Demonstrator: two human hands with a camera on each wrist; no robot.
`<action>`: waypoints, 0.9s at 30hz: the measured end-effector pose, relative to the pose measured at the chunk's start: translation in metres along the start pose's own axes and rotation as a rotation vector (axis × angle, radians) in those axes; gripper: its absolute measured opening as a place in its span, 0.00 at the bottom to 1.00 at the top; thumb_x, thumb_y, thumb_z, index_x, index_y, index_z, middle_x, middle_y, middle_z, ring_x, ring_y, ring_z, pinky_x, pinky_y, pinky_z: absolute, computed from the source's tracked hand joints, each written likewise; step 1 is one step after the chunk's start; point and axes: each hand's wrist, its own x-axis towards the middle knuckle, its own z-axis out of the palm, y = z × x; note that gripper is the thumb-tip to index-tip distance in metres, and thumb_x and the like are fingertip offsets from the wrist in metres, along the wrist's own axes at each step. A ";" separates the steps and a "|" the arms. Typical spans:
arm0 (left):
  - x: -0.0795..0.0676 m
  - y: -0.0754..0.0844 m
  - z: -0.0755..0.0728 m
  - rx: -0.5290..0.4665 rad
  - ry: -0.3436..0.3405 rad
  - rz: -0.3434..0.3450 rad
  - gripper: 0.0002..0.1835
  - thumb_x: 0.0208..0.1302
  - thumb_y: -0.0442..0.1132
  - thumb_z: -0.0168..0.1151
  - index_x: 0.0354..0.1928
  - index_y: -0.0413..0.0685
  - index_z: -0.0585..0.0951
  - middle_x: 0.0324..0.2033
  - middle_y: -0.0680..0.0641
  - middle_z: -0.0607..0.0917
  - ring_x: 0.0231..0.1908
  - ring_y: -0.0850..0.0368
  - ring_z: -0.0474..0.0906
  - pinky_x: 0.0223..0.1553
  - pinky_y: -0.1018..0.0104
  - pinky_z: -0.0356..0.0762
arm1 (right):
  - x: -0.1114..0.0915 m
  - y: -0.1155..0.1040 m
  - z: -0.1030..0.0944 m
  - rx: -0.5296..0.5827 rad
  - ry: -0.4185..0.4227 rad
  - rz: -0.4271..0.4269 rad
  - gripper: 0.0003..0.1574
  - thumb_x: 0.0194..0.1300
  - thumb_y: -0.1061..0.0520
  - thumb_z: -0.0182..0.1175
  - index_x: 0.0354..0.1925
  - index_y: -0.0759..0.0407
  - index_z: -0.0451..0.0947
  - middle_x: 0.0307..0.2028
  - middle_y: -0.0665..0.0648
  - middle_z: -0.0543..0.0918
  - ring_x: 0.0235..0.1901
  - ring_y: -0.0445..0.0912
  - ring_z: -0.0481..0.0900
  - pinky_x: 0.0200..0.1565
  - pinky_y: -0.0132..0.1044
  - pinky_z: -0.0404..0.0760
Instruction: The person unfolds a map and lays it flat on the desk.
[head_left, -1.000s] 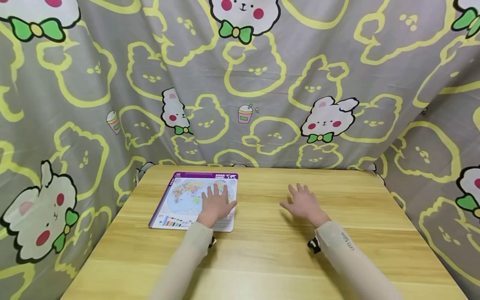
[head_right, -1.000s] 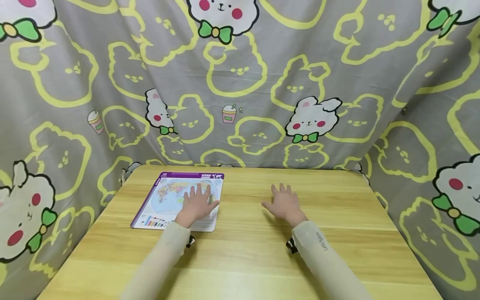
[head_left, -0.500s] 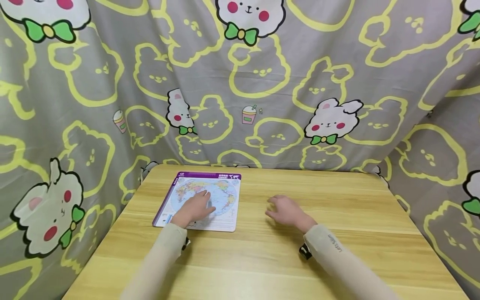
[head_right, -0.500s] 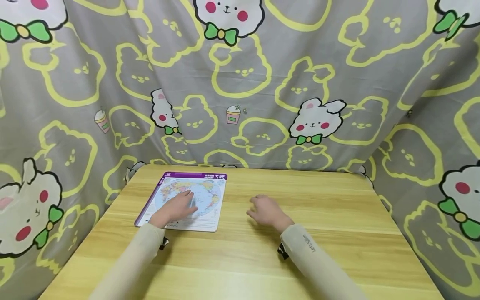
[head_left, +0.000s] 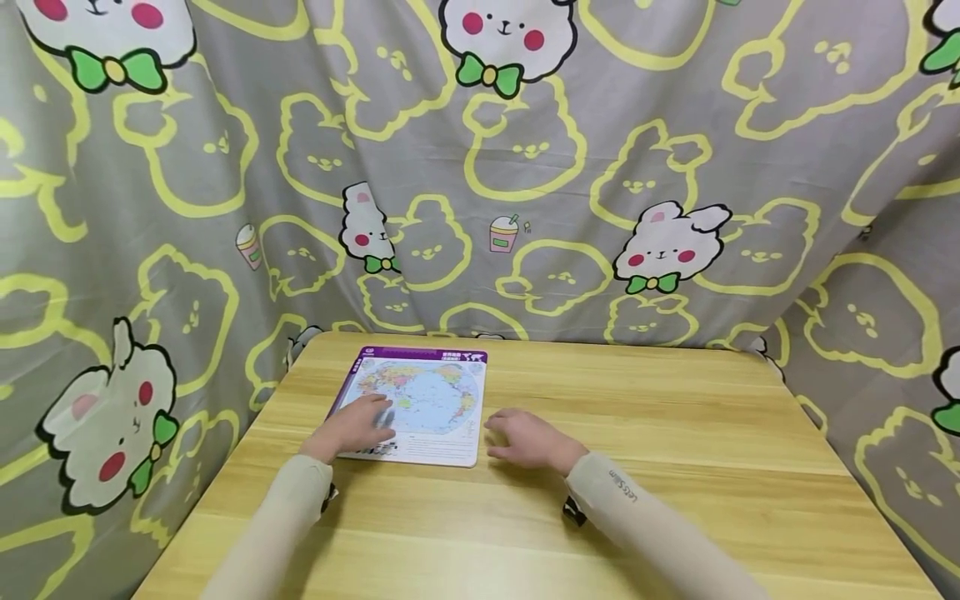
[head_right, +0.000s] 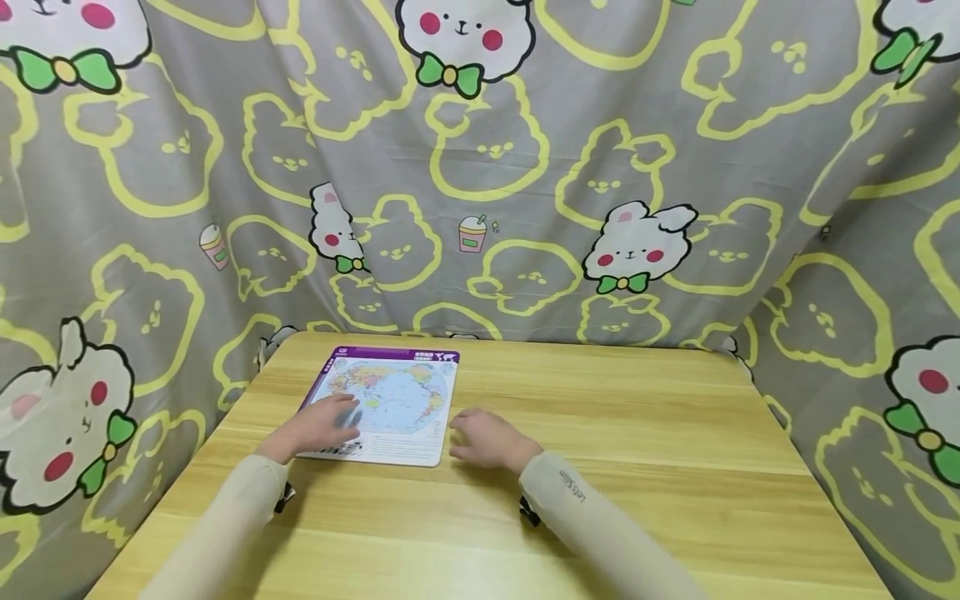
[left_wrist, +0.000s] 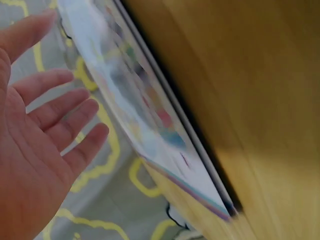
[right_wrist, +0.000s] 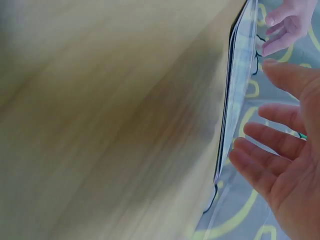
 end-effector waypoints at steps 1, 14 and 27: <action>-0.003 -0.004 0.000 0.005 0.000 0.002 0.33 0.61 0.49 0.63 0.62 0.33 0.71 0.62 0.33 0.69 0.63 0.36 0.62 0.63 0.44 0.59 | 0.002 -0.002 0.002 -0.005 -0.009 -0.003 0.29 0.64 0.47 0.60 0.58 0.63 0.74 0.57 0.61 0.76 0.58 0.53 0.72 0.61 0.44 0.69; -0.028 -0.036 0.002 -0.078 -0.044 -0.046 0.43 0.52 0.54 0.70 0.62 0.31 0.69 0.65 0.30 0.63 0.63 0.30 0.59 0.62 0.40 0.57 | 0.032 -0.024 0.021 -0.081 -0.069 -0.091 0.32 0.64 0.44 0.60 0.61 0.59 0.72 0.63 0.59 0.70 0.63 0.50 0.67 0.63 0.39 0.64; -0.034 -0.046 0.003 -0.131 -0.094 -0.085 0.43 0.51 0.53 0.71 0.64 0.35 0.68 0.67 0.30 0.58 0.64 0.29 0.54 0.63 0.38 0.52 | 0.047 -0.031 0.022 -0.071 -0.171 -0.126 0.30 0.67 0.46 0.57 0.64 0.52 0.70 0.68 0.58 0.62 0.68 0.55 0.56 0.67 0.43 0.57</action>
